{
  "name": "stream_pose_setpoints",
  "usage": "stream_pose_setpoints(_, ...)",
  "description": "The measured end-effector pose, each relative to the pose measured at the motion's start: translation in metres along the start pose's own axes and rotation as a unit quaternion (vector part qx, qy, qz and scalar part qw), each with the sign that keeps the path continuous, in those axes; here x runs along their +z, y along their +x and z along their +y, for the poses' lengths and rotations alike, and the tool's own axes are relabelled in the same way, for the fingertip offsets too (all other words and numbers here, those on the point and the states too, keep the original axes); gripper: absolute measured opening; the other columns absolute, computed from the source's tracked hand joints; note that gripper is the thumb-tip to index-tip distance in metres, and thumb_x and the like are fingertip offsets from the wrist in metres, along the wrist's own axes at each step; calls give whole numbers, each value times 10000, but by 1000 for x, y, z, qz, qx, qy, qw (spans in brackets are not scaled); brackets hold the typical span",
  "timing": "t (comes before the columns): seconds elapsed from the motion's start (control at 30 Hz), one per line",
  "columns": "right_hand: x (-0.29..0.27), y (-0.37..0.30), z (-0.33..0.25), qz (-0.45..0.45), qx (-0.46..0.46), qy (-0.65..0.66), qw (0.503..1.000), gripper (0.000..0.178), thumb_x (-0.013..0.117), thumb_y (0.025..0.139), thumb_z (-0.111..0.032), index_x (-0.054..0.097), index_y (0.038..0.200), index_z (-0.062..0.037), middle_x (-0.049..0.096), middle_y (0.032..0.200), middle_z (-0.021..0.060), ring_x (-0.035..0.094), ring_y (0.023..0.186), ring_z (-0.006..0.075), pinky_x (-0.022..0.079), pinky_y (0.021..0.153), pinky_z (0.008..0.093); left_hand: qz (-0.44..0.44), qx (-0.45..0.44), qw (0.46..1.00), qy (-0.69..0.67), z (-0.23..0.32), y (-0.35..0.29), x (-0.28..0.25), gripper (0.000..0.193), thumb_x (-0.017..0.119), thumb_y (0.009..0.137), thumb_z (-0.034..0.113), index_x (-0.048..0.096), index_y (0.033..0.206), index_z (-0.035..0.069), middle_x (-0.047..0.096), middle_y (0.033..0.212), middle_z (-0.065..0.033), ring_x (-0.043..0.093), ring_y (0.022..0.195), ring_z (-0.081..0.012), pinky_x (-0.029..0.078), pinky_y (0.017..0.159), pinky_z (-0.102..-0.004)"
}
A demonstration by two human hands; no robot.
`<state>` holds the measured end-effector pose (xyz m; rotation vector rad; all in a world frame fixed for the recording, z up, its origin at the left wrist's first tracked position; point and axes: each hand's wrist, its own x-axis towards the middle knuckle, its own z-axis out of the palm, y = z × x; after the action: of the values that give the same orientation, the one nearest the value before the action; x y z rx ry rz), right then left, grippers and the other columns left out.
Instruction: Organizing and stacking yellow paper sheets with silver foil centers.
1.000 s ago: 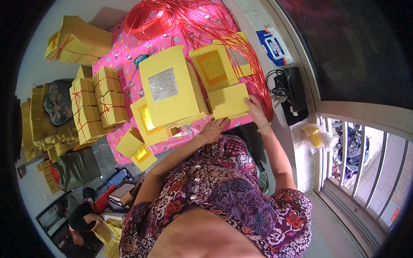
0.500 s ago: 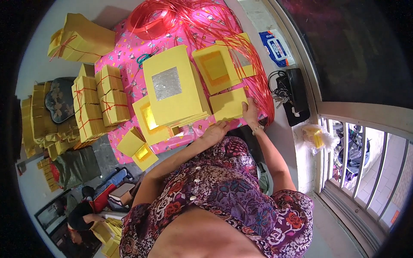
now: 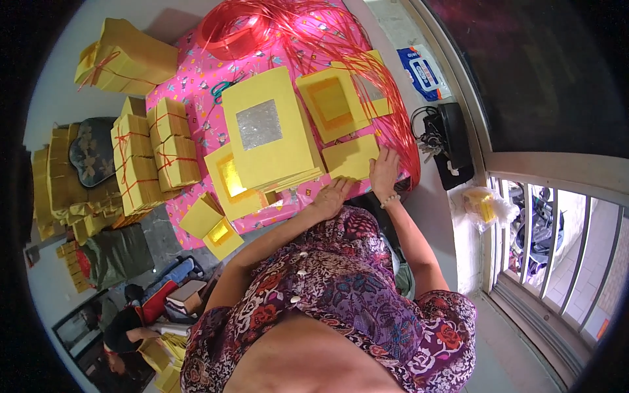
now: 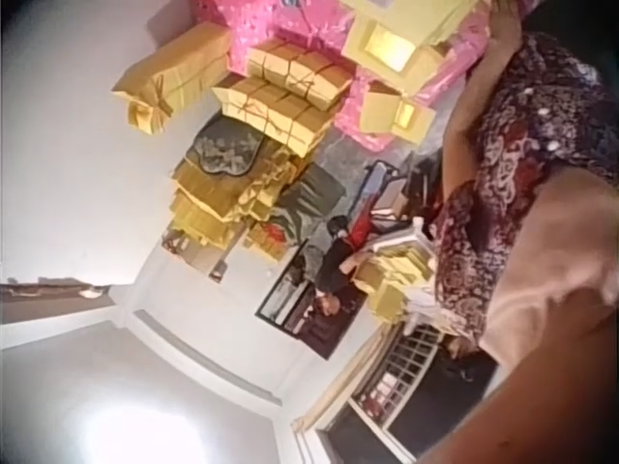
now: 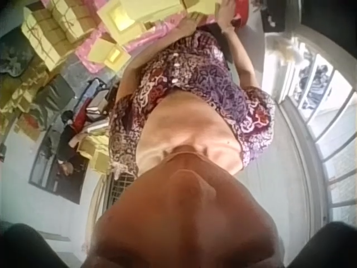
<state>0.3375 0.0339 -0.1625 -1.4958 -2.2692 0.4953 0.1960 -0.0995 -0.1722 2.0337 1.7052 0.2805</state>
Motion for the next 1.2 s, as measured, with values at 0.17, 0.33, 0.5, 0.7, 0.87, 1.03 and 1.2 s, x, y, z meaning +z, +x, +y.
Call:
stream_pose_setpoints(0.17, 5, -13, 2, -96, -34, -14, 995, 399, 645, 810, -132, 478, 1160, -36, 506, 1080, 201, 486, 1045, 386, 420, 883, 464, -52, 0, 998, 47, 1, 7, -2, 659, 584, 767, 119, 367, 1371, -33, 473, 1271, -158, 460, 1215, -313, 480, 932, -397)
stream_pose_setpoints(0.33, 11, -11, 5, -103, -45, -37, 993, 406, 646, 807, -131, 470, 1161, -39, 504, 1078, 203, 499, 1020, 399, 430, 857, 473, -106, -30, 993, -30, 1, 16, -13, 665, 628, 786, 159, 369, 1372, -19, 444, 1313, -165, 435, 1244, -327, 477, 935, -411)
stream_pose_setpoints(0.5, -9, 14, 3, -135, -41, -22, 990, 352, 651, 816, -165, 524, 1128, -63, 524, 1045, 194, 512, 996, 404, 446, 828, 490, -84, -33, 990, -109, 16, 8, -61, 633, 622, 813, 165, 372, 1378, 26, 475, 1283, -188, 498, 1169, -353, 484, 923, -421)
stream_pose_setpoints(0.7, -58, 66, -67, -104, -98, 145, 979, 183, 602, 880, -105, 589, 1046, -31, 572, 953, 152, 615, 841, 291, 496, 710, 395, 23, 36, 954, -297, 30, -34, -160, 373, 564, 861, 99, 558, 1231, 48, 612, 1098, -183, 606, 979, -376, 495, 877, -414)
stream_pose_setpoints(0.87, -108, 80, -149, -152, -212, 232, 937, 246, 649, 869, -123, 583, 1087, -29, 565, 1000, 118, 622, 880, 231, 510, 714, 319, 172, -54, 923, -340, 18, -80, -203, 226, 596, 856, 82, 650, 1073, 54, 637, 934, -157, 614, 902, -330, 506, 774, -400)
stream_pose_setpoints(1.03, -111, 85, -168, -157, -368, 154, 904, 372, 724, 812, -230, 573, 1089, -33, 532, 1057, 114, 577, 976, 281, 485, 803, 375, 305, -116, 916, -232, -2, -105, -221, 232, 676, 812, 52, 669, 1044, 57, 632, 901, -117, 602, 790, -260, 509, 702, -349)
stream_pose_setpoints(1.2, -126, 84, -195, -217, -443, 71, 867, 578, 792, 691, -326, 546, 1139, -56, 498, 1052, 104, 492, 1050, 288, 433, 870, 398, 368, -150, 906, -142, -18, -115, -213, 322, 730, 759, 90, 663, 1073, 79, 609, 1073, -91, 540, 1023, -280, 465, 866, -371)
